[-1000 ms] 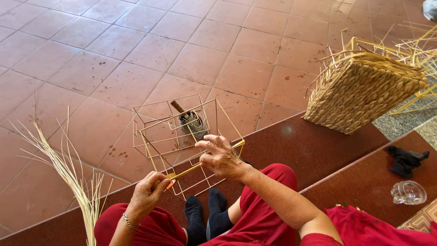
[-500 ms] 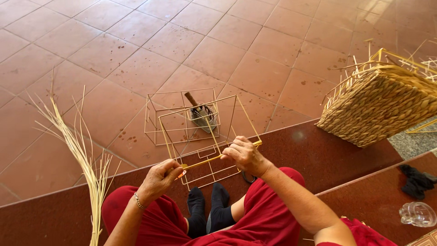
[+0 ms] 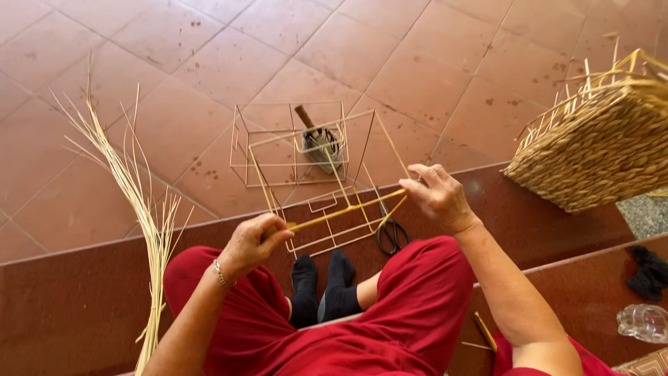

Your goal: The person sits on the floor and weaves thin bamboo strips around a rectangular wire frame to form a basket. They use scissors to trim the strips and continue wrapping them around the frame's edges.

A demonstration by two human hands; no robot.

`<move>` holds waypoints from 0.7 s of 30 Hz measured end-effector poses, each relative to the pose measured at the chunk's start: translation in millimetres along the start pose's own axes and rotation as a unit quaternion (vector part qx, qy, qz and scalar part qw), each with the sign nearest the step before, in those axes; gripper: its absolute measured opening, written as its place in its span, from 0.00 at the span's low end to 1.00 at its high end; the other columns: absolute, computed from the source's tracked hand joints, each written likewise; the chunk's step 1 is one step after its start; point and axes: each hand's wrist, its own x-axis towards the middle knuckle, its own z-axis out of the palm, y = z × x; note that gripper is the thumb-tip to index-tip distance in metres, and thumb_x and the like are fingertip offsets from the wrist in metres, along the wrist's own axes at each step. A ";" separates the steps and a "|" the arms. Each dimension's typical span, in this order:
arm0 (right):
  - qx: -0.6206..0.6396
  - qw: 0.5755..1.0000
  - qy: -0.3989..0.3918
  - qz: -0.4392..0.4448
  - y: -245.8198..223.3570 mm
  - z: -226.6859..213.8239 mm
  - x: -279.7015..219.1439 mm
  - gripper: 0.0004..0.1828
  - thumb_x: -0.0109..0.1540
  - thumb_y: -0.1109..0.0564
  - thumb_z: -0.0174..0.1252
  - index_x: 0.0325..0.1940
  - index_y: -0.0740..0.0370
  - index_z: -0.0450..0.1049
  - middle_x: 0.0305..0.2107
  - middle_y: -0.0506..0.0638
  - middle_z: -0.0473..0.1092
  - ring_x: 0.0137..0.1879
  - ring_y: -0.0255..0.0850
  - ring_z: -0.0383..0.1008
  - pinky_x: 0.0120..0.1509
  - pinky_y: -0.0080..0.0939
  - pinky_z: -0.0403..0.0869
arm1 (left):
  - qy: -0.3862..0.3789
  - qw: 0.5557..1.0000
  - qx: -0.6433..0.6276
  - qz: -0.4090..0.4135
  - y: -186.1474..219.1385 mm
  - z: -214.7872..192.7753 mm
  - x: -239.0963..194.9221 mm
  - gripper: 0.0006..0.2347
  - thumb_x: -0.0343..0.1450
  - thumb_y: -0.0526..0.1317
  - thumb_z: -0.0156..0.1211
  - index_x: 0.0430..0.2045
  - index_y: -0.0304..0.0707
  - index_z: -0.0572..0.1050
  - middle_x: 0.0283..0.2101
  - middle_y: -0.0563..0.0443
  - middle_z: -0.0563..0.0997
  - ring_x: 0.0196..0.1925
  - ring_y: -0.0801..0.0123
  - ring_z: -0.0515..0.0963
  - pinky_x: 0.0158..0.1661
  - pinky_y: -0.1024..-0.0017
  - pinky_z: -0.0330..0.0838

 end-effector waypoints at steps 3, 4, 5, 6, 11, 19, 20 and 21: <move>0.059 0.995 -0.001 0.084 -9.1 13.8 -9.3 0.17 0.64 0.64 0.66 0.57 0.59 0.77 0.33 0.49 0.76 0.39 0.42 0.75 0.46 0.39 0.76 | 0.003 0.999 0.027 -0.044 6.6 0.2 -3.2 0.07 0.68 0.40 0.68 0.29 0.35 0.78 0.25 0.52 0.76 0.21 0.72 0.70 0.26 0.73 0.67; 0.073 0.990 0.011 0.119 -16.1 18.7 -9.0 0.19 0.64 0.64 0.66 0.59 0.59 0.77 0.30 0.49 0.76 0.36 0.42 0.76 0.43 0.38 0.76 | 0.009 0.999 0.015 -0.042 7.9 -0.2 -4.5 0.07 0.69 0.40 0.68 0.30 0.36 0.78 0.25 0.52 0.76 0.22 0.72 0.70 0.26 0.73 0.68; 0.086 0.984 0.022 0.154 -22.2 20.9 -7.9 0.20 0.64 0.65 0.67 0.61 0.59 0.77 0.27 0.48 0.76 0.33 0.41 0.76 0.41 0.37 0.75 | 0.015 0.999 0.002 -0.040 8.7 -0.3 -5.9 0.07 0.69 0.39 0.68 0.32 0.36 0.78 0.26 0.51 0.76 0.23 0.73 0.70 0.27 0.73 0.68; 0.115 0.977 0.024 0.180 -26.3 20.1 -6.5 0.22 0.64 0.64 0.66 0.62 0.58 0.76 0.31 0.48 0.77 0.37 0.41 0.77 0.46 0.39 0.75 | 0.021 0.999 -0.011 -0.040 9.1 0.5 -7.8 0.07 0.70 0.39 0.69 0.34 0.37 0.79 0.26 0.51 0.76 0.23 0.73 0.70 0.28 0.73 0.68; 0.179 0.957 -0.011 0.226 -48.0 -10.1 14.1 0.35 0.55 0.55 0.72 0.64 0.62 0.70 0.48 0.55 0.76 0.55 0.49 0.73 0.62 0.52 0.69 | 0.051 0.991 -0.117 -0.045 9.4 6.8 -14.8 0.27 0.67 0.38 0.72 0.59 0.40 0.64 0.31 0.53 0.79 0.33 0.78 0.76 0.36 0.77 0.72; 0.209 0.972 0.059 0.086 -151.1 -14.7 73.0 0.18 0.62 0.62 0.67 0.54 0.62 0.74 0.53 0.57 0.72 0.63 0.57 0.71 0.69 0.55 0.70 | 0.082 0.993 -0.064 -0.059 12.6 7.8 -35.0 0.40 0.64 0.35 0.74 0.70 0.41 0.55 0.42 0.47 0.80 0.41 0.66 0.83 0.40 0.71 0.79; 0.253 0.964 0.055 0.067 -165.1 -7.9 81.4 0.16 0.62 0.63 0.66 0.54 0.63 0.74 0.53 0.57 0.72 0.63 0.57 0.72 0.69 0.54 0.71 | 0.084 0.993 -0.066 -0.058 11.3 5.7 -37.2 0.39 0.65 0.35 0.72 0.71 0.40 0.55 0.40 0.48 0.81 0.42 0.66 0.84 0.41 0.70 0.79; 0.276 0.958 0.045 0.054 -178.6 -0.9 89.4 0.16 0.62 0.64 0.66 0.54 0.64 0.74 0.53 0.59 0.72 0.63 0.58 0.72 0.68 0.54 0.72 | 0.085 0.992 -0.068 -0.056 10.0 2.8 -39.9 0.37 0.65 0.34 0.71 0.71 0.40 0.56 0.39 0.49 0.82 0.44 0.65 0.84 0.42 0.70 0.80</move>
